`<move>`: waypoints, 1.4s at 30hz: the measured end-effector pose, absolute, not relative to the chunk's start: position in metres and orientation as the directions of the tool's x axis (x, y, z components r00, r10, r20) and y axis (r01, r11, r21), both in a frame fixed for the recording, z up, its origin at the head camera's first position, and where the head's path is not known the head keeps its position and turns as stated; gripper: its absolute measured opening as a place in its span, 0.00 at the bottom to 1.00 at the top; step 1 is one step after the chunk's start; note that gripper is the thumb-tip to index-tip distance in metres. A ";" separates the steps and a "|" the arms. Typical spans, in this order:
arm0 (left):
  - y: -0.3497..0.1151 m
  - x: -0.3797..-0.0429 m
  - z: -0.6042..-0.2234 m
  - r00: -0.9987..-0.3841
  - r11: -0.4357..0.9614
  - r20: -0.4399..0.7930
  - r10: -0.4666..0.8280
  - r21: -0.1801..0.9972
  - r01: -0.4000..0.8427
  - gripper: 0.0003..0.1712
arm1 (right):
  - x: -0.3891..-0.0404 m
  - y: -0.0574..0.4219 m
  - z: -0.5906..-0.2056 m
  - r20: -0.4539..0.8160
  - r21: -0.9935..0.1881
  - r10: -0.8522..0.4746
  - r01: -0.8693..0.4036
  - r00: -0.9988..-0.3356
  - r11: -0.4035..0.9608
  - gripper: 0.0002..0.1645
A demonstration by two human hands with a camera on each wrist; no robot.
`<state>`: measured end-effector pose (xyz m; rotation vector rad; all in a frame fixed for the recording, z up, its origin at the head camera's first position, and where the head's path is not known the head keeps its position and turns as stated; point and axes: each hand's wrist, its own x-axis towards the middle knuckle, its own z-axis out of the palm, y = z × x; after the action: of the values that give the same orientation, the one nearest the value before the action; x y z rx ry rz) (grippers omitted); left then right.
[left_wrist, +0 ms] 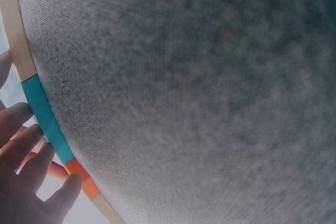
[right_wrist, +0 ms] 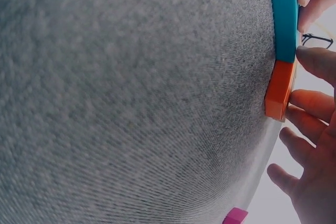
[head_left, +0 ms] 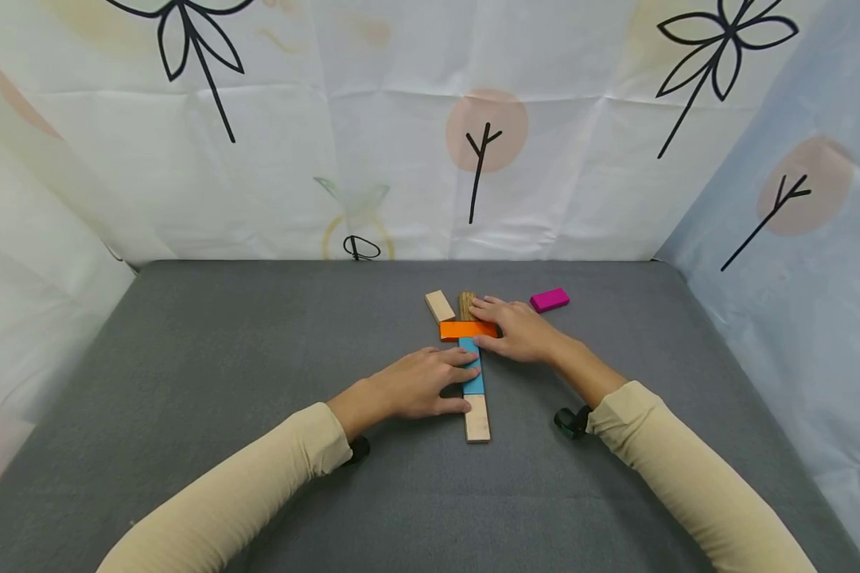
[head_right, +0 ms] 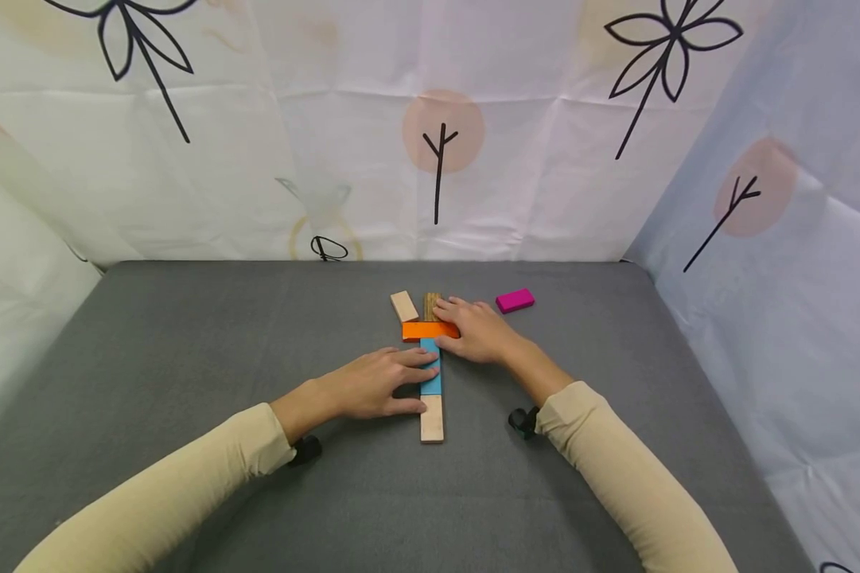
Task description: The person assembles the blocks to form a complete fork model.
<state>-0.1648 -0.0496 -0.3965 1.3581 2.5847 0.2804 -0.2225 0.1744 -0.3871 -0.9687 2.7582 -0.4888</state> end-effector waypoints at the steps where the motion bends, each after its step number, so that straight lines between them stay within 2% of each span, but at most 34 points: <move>1: -0.050 -0.165 -0.396 -0.553 0.556 -0.092 0.828 0.262 0.789 0.35 | -0.223 0.174 -0.387 -0.058 -0.366 -0.633 -0.574 -0.772 0.733 0.35; 34: -0.050 -0.165 -0.397 -0.552 0.556 -0.095 0.828 0.251 0.792 0.35 | -0.219 0.179 -0.392 -0.026 -0.379 -0.634 -0.579 -0.773 0.722 0.39; 37: -0.050 -0.164 -0.397 -0.559 0.564 -0.101 0.823 0.257 0.784 0.35 | -0.217 0.187 -0.391 -0.006 -0.371 -0.605 -0.560 -0.796 0.741 0.39; 42: -0.050 -0.164 -0.396 -0.566 0.569 -0.096 0.819 0.264 0.778 0.35 | -0.217 0.206 -0.387 0.026 -0.285 -0.480 -0.467 -0.877 0.837 0.37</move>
<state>-0.1640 -0.0499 -0.3964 1.3384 2.5941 0.2842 -0.2166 0.2063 -0.3874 -0.7654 2.9663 -0.4421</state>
